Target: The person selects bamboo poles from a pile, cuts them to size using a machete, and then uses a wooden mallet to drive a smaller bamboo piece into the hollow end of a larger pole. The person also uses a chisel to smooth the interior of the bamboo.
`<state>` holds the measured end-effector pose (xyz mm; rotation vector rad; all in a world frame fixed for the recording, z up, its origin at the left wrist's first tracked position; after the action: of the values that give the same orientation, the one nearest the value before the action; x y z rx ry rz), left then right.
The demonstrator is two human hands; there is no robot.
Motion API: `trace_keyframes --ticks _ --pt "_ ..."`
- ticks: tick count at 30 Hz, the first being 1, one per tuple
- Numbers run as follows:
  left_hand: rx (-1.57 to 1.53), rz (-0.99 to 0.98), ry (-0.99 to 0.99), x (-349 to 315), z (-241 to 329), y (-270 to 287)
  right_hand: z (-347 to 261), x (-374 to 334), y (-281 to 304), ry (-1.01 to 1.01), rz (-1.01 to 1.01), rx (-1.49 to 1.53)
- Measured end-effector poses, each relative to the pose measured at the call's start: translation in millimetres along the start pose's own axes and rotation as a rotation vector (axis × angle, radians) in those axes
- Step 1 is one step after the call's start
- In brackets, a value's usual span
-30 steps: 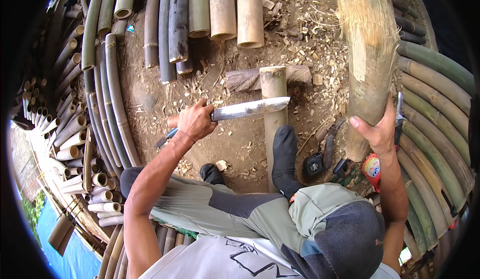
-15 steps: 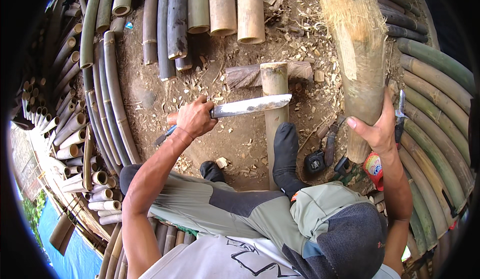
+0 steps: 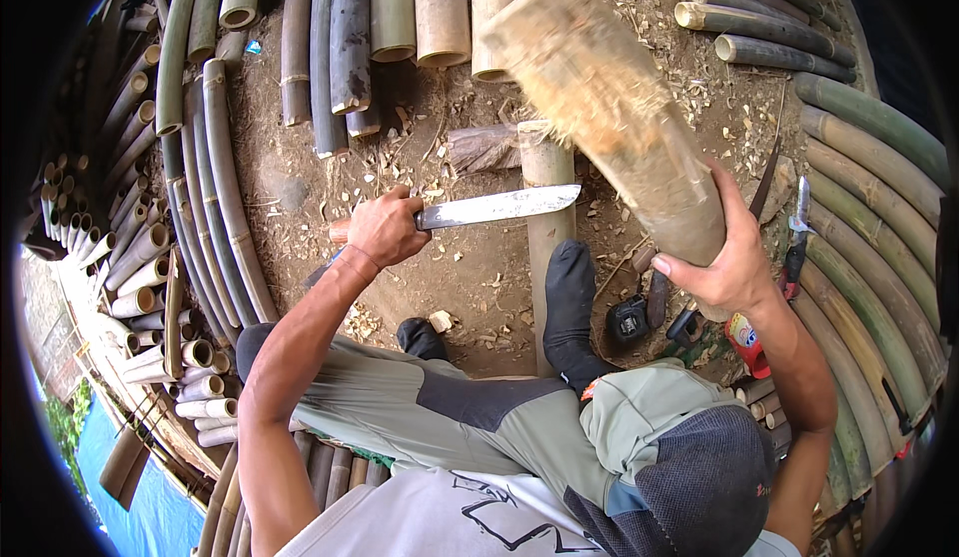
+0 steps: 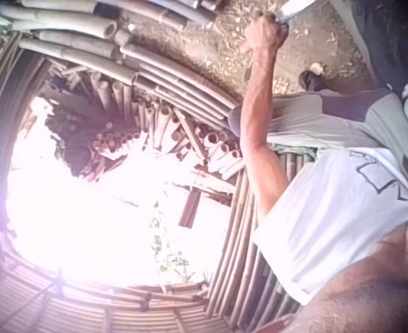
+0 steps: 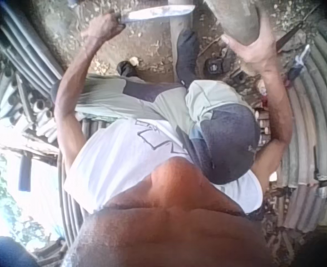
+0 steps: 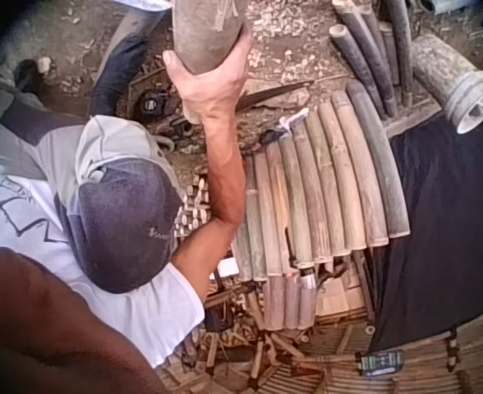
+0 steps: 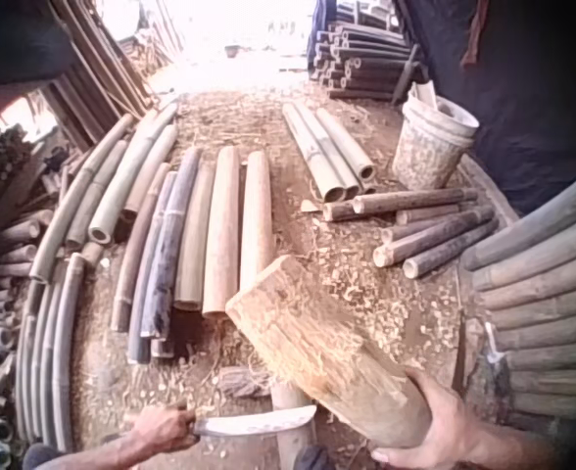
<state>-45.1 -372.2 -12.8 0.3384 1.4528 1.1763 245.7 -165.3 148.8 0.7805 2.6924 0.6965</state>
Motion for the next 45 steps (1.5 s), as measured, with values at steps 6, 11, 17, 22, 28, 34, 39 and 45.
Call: trace_keyframes --ticks 6,11,17,22,28,34,39,45 --pt "0.009 -0.04 -0.004 2 0 0 -6 5 -5 0.114 -0.012 -0.114" --pt "-0.094 -0.024 -0.026 19 -6 0 -27 -7 -36 0.588 -0.164 -0.377" --pt "0.09 -0.185 0.089 35 -9 -4 32 36 -46 0.625 -0.638 -0.978" --pt "0.101 -0.185 0.091 41 -12 -6 -46 -14 -79 1.048 -0.408 -0.489" --pt "0.129 -0.139 0.039 47 -7 -9 12 24 -43 0.41 -0.687 -0.994" --pt "0.096 -0.086 -0.027 42 -7 -10 0 14 -63 0.935 -0.426 -0.519" --pt "0.093 -0.187 0.077 45 -15 -13 17 13 -52 0.399 -0.683 -0.905" --pt "0.134 -0.172 -0.013 49 -8 -4 36 30 -46 0.698 -0.552 -0.681"
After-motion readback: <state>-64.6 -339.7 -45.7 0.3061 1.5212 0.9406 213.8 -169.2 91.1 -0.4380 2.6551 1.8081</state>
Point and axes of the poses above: each hand's wrist, its own x-axis towards the middle knuckle, its own y-axis out of the back of the hand, z = x × y, the point moved 7 cm from there along x, towards the middle knuckle, and after that the axes turned 8 degrees about y, right-handed, at the moved point
